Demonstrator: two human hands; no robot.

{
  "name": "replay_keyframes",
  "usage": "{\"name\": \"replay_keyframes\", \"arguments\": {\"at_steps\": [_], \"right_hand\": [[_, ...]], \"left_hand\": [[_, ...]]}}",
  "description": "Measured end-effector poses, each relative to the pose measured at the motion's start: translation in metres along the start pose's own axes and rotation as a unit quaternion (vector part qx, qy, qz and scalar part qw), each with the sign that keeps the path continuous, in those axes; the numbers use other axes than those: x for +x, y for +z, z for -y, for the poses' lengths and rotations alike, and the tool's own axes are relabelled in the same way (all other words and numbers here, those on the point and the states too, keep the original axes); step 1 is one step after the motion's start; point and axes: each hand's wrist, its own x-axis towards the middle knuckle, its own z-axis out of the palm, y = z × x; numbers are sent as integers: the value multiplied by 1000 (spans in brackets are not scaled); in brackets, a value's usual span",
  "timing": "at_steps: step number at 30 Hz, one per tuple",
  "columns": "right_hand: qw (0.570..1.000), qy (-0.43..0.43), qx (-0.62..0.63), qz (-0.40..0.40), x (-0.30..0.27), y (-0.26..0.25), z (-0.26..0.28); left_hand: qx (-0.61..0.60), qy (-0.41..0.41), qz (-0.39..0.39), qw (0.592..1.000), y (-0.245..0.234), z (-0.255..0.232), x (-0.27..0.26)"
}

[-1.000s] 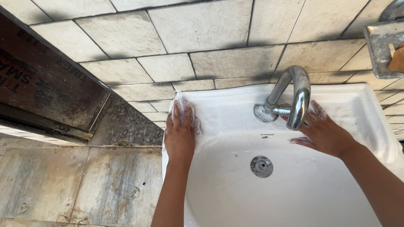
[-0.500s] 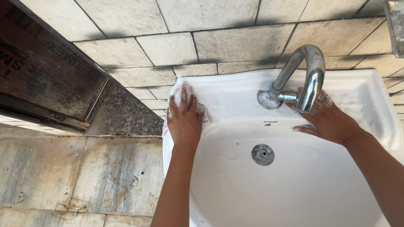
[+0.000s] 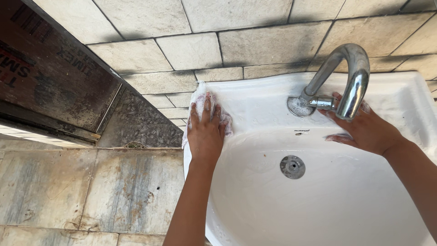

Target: The person scrubs a white bathroom sink with a soapy cloth, working on the basin, rim, and faucet area. The person repeatedly wipes and scrubs the sink surfaces, rinses the cloth under the running tap, and continues cleaning until the sink appears clean.

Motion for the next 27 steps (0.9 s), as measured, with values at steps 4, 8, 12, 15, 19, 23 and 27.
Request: {"name": "replay_keyframes", "arguments": {"at_steps": [4,8,12,15,19,23,27], "right_hand": [[998,-1,35,-45,0,0,1],[998,-7,22,-50,-5,8,0],[989,-34,110,-97,-19,2,45],[954,-166,178,-174,-1,-25,92],[972,-102,205,-51,90,-67,97],[978,-157,137,-27,108,-70,104],[977,-164,133,-31,109,-69,102]], "left_hand": [[-19,26,27,999,-10,8,-18],[-26,-2,85,996,-12,4,8],[-33,-18,68,997,-14,-1,18],[-18,-25,114,993,-14,1,20],[-47,-19,9,999,1,7,13],[-84,-62,-41,994,9,9,-8],[-25,-119,98,988,-7,1,-9]]}}
